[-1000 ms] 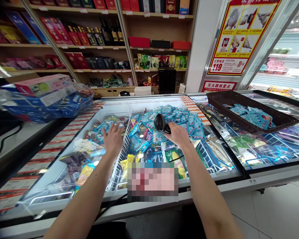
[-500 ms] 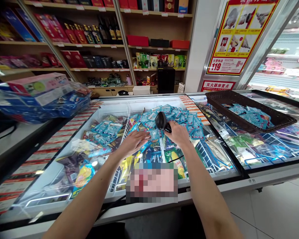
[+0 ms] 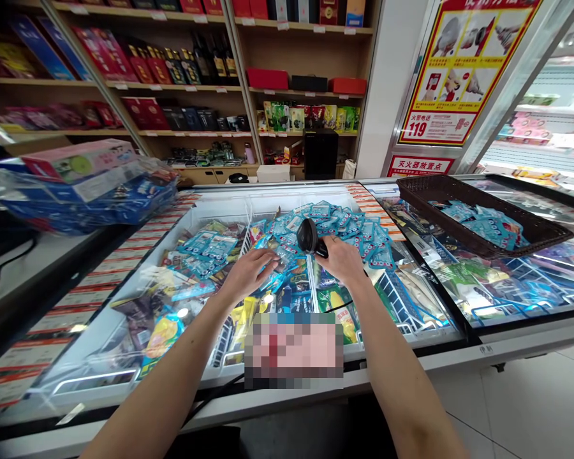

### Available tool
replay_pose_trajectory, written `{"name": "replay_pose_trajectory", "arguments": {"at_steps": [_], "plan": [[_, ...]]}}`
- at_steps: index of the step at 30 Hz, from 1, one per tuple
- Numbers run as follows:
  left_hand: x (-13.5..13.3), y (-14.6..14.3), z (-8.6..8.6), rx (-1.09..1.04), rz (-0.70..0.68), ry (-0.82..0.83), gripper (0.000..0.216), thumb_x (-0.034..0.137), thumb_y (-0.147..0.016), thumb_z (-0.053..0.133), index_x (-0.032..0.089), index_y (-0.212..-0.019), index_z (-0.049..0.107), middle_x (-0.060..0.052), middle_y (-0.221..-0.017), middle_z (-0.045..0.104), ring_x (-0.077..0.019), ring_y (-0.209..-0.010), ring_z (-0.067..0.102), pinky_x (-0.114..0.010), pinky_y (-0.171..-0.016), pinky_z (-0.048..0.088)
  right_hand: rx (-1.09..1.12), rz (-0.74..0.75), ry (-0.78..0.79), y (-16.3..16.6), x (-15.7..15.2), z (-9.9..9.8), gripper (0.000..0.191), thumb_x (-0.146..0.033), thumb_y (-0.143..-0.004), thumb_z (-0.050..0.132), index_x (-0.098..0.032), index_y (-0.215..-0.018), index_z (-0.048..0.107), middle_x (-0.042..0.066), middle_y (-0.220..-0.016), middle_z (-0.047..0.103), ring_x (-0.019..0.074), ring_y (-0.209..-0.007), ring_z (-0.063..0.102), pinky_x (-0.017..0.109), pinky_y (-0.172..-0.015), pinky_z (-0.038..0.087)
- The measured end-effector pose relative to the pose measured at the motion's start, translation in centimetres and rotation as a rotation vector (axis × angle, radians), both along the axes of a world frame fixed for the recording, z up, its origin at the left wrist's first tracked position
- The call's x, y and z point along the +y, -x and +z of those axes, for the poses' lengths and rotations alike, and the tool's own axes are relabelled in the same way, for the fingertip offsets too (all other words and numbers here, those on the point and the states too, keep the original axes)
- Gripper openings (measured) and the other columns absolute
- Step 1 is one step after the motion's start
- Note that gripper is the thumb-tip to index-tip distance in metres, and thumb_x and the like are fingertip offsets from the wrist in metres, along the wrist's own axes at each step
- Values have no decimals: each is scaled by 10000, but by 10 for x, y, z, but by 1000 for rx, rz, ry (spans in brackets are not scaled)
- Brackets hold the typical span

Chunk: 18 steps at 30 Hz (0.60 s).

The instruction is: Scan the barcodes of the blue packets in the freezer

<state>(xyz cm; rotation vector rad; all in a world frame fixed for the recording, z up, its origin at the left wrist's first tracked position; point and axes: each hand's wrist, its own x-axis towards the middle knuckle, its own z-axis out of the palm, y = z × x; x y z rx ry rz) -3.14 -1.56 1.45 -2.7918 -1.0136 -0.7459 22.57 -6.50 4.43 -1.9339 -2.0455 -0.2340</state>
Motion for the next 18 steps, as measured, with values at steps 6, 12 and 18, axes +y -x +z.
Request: {"name": "replay_pose_trajectory", "arguments": {"at_steps": [6, 12, 18], "plan": [[2, 1, -2, -59, 54, 6, 258, 348, -894, 394, 208, -992, 587, -82, -1019, 595, -196, -971, 552, -366, -863, 432, 3, 34, -18, -1, 0, -1, 348, -433, -833, 489, -240, -1121, 514, 37, -1050, 626, 205, -839, 612, 280, -679, 407], [8, 3, -10, -89, 143, 99, 556, 476, -830, 482, 237, -1321, 379, -100, -1223, 527, -257, -1150, 470, -428, -959, 374, 5, 55, 8, 2, -2, 0, 351, -429, -833, 487, -233, -1123, 518, 53, -1058, 625, 211, -879, 609, 278, -698, 411], [19, 10, -14, -323, 296, 193, 744, 489, -675, 658, 220, -1314, 388, -114, -1167, 479, -282, -1104, 473, -427, -918, 399, -2, 90, 15, 4, -3, 1, 362, -422, -828, 498, -233, -1137, 510, 49, -1059, 627, 213, -903, 606, 273, -696, 414]]}}
